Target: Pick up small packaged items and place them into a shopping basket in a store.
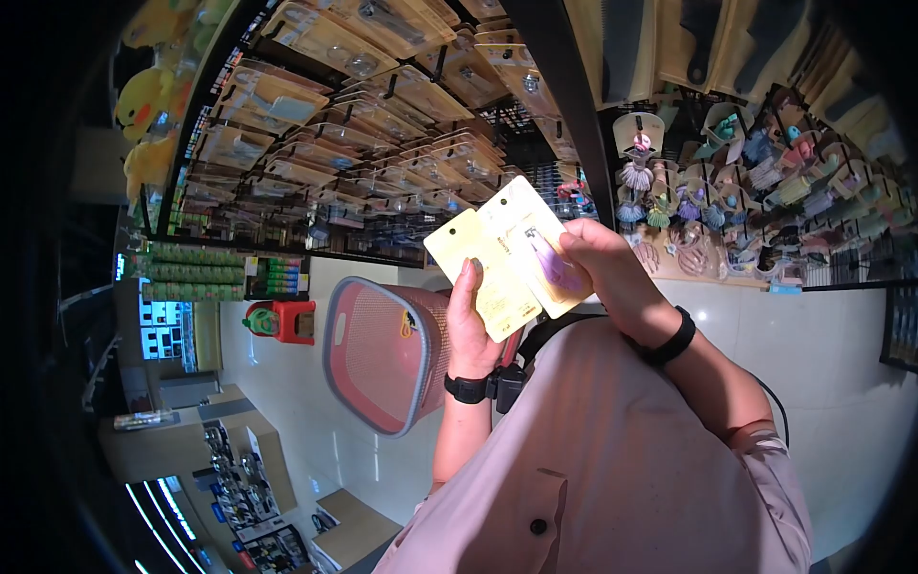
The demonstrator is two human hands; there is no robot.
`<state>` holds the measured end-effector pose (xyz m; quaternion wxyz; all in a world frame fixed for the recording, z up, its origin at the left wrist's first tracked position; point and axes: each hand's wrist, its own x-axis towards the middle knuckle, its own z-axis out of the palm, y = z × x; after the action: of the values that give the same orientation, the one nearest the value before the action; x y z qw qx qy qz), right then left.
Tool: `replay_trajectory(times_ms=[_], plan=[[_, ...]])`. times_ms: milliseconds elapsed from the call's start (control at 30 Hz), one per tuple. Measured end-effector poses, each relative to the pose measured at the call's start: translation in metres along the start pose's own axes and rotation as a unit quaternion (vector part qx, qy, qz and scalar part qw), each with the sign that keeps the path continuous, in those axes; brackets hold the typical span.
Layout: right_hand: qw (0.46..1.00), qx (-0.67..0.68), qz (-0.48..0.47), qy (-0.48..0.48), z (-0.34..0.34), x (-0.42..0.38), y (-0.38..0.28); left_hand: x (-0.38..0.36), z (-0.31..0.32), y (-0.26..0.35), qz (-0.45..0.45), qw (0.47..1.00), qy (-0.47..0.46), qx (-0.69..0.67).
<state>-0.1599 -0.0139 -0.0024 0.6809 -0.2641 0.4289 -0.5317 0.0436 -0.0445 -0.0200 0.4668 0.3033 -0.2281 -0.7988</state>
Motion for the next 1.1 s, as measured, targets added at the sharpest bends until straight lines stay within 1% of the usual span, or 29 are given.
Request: replay_trajectory(times_ms=[133, 233, 267, 333, 367, 467, 500, 600, 633, 700, 800, 833, 900, 933, 1000, 1100], plan=[[0.999, -0.045, -0.014, -0.022, 0.003, -0.006, -0.004, 0.0, 0.006, -0.001, 0.006, 0.999, 0.0, 0.044], [0.99, -0.032, -0.112, -0.079, 0.011, -0.002, 0.014, 0.001, 0.008, -0.003, 0.008, 0.997, 0.008, 0.07], [0.978, -0.123, -0.146, -0.083, 0.012, -0.005, 0.015, 0.001, 0.008, -0.003, 0.007, 0.997, 0.013, 0.079], [0.926, -0.301, -0.208, -0.088, 0.018, -0.015, 0.005, 0.002, -0.006, -0.006, -0.003, 0.998, -0.044, 0.041], [0.903, -0.339, -0.232, -0.123, 0.019, -0.017, 0.004, 0.003, -0.01, -0.007, -0.008, 0.997, -0.072, 0.022], [0.795, -0.427, -0.409, -0.134, 0.019, -0.011, 0.013, 0.006, -0.009, -0.007, -0.01, 1.0, -0.027, 0.002], [0.81, -0.412, -0.395, -0.134, 0.02, -0.012, 0.012, 0.007, -0.013, -0.006, -0.013, 0.999, -0.043, -0.011], [0.874, -0.347, -0.312, -0.139, 0.016, -0.008, 0.01, 0.007, -0.018, -0.004, -0.04, 0.99, -0.081, -0.107], [0.881, -0.34, -0.297, -0.14, 0.016, -0.007, 0.009, 0.007, -0.02, -0.004, -0.044, 0.988, -0.076, -0.127], [0.896, -0.327, -0.266, -0.14, 0.015, -0.006, 0.009, 0.008, -0.026, -0.006, -0.039, 0.989, -0.071, -0.123], [0.892, -0.333, -0.281, -0.118, 0.017, -0.006, 0.012, 0.009, -0.032, -0.008, -0.033, 0.99, -0.047, -0.127], [0.9, -0.338, -0.247, -0.12, 0.018, -0.007, 0.009, 0.01, -0.033, -0.008, -0.031, 0.99, -0.035, -0.131], [0.913, -0.345, -0.178, -0.124, 0.02, -0.01, -0.001, 0.01, -0.033, -0.005, -0.024, 0.989, -0.075, -0.128], [0.917, -0.334, -0.18, -0.125, 0.02, -0.01, 0.001, 0.011, -0.033, -0.005, -0.021, 0.987, -0.095, -0.126], [0.924, -0.312, -0.182, -0.126, 0.019, -0.01, 0.007, 0.013, -0.035, -0.005, -0.02, 0.988, -0.079, -0.13], [0.905, -0.32, -0.226, -0.166, 0.016, -0.005, 0.013, 0.016, -0.034, -0.006, -0.018, 0.988, -0.083, -0.132]])
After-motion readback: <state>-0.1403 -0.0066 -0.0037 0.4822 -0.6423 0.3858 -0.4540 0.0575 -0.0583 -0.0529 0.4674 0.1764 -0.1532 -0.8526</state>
